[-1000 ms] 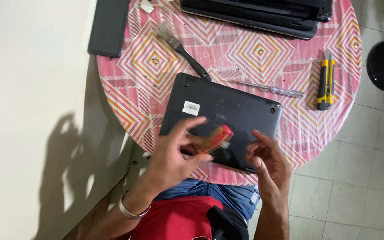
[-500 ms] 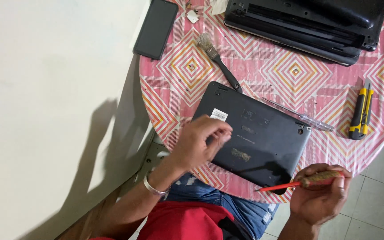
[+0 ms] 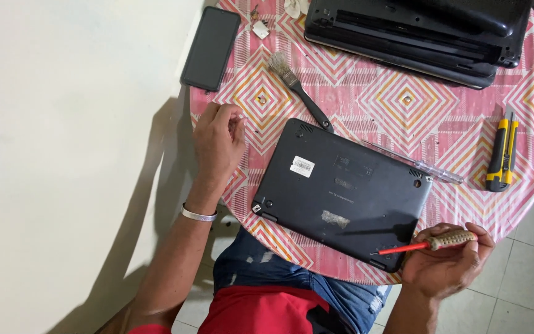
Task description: Unscrewing the back cover of a laptop using a manual screwdriver on a repair table.
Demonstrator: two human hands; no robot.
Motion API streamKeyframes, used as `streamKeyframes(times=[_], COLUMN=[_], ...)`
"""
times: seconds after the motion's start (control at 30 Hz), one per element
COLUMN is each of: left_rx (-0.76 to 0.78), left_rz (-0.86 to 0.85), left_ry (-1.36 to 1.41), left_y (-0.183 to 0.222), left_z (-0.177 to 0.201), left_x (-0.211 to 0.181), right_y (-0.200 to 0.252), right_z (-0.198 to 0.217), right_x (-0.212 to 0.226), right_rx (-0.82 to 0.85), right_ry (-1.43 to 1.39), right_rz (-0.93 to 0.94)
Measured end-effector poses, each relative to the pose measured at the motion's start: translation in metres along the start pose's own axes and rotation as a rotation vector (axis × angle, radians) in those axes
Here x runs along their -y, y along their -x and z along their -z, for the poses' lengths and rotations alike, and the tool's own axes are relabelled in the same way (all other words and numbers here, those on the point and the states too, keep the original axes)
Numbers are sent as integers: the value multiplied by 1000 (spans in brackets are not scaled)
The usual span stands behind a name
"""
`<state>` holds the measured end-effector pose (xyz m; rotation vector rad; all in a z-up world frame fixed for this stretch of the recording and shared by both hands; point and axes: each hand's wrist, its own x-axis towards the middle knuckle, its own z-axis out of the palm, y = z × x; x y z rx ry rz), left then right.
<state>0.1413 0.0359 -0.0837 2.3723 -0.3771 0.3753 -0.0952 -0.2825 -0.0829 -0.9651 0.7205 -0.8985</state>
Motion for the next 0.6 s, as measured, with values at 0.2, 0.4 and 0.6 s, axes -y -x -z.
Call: streamKeyframes(times=[0.2,0.4,0.6], left_rx=[-5,100,157], left_rz=[-21,-51,274], left_ry=[-105,128,798], left_y=[1,13,63], left_z=[-12,16,61], left_x=[4,-11,-33], right_y=[1,3,2], right_z=[-3,-4,0], right_x=[-3,-1,-5], right_rx=[28,30,52], right_ry=[69,108,175], right_rz=[62,83,114])
